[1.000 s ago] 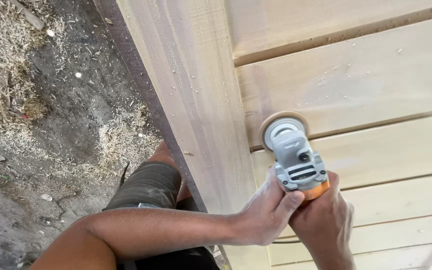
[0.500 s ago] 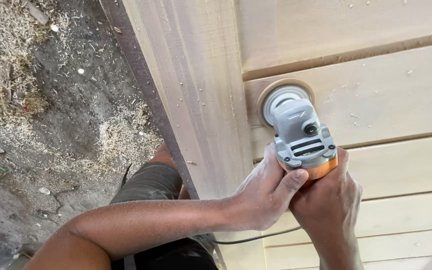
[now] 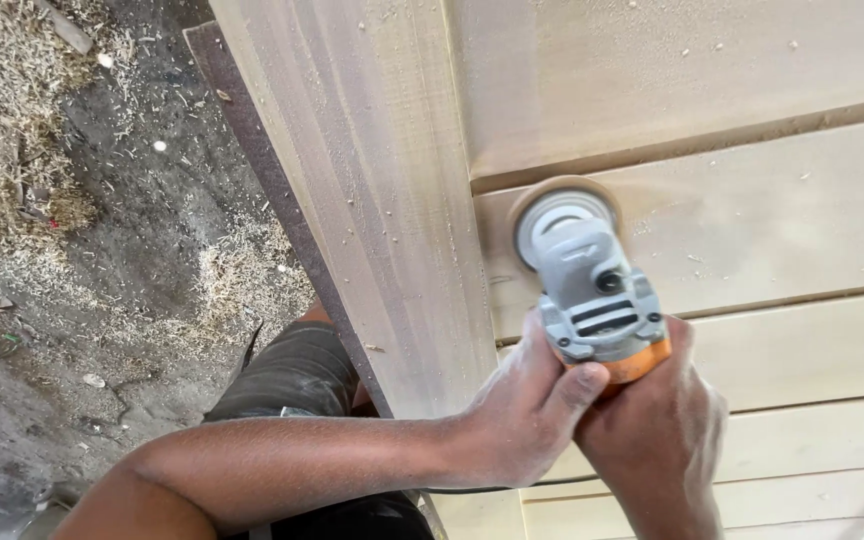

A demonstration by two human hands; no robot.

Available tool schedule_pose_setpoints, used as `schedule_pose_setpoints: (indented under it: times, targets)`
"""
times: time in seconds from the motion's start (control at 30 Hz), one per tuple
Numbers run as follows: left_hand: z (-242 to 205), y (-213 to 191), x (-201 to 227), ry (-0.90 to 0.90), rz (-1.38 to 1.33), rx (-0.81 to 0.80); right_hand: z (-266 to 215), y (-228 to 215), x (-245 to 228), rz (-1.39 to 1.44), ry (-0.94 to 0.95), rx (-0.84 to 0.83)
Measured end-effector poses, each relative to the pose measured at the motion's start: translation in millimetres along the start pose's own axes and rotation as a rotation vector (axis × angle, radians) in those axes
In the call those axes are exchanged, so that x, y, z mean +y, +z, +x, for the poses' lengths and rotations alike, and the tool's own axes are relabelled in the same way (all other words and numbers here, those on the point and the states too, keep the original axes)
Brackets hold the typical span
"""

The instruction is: Sanding a wooden door using a power sander.

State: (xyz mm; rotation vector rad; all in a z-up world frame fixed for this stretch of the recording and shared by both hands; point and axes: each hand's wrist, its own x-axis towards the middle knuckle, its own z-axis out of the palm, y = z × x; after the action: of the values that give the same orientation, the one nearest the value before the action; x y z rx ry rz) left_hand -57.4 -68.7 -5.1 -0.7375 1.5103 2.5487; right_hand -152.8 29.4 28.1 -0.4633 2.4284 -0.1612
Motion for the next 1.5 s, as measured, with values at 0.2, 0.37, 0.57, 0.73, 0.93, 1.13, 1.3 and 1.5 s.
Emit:
schedule_pose_setpoints:
  times: [0.2,0.37,0.57,0.73,0.93,1.13,1.3,1.5]
  targets:
    - [16,9,4,-0.075,0.042,-0.084,2,-7,15,-0.012,0.124,0.047]
    - [6,-8,12,-0.086,0.07,-0.072,0,3,0,0.033,0.032,0.061]
    - [-3,-23,17,-0.15,0.043,-0.043,0,8,-21,0.086,0.06,0.004]
    - [-14,-23,8,-0.115,0.052,-0.029,-11,16,-18,0.073,0.011,0.01]
    - [-35,-9,-9,-0.062,0.052,-0.058,-36,29,3,0.035,0.026,0.027]
    - [-70,22,-45,-0.098,-0.052,-0.063,-75,47,41,0.019,0.118,0.008]
    - [-68,48,-59,-0.089,0.077,-0.105,-94,52,79,0.021,0.148,0.053]
    - [-59,63,-39,-0.115,0.132,-0.127,-93,33,75,0.059,0.154,0.159]
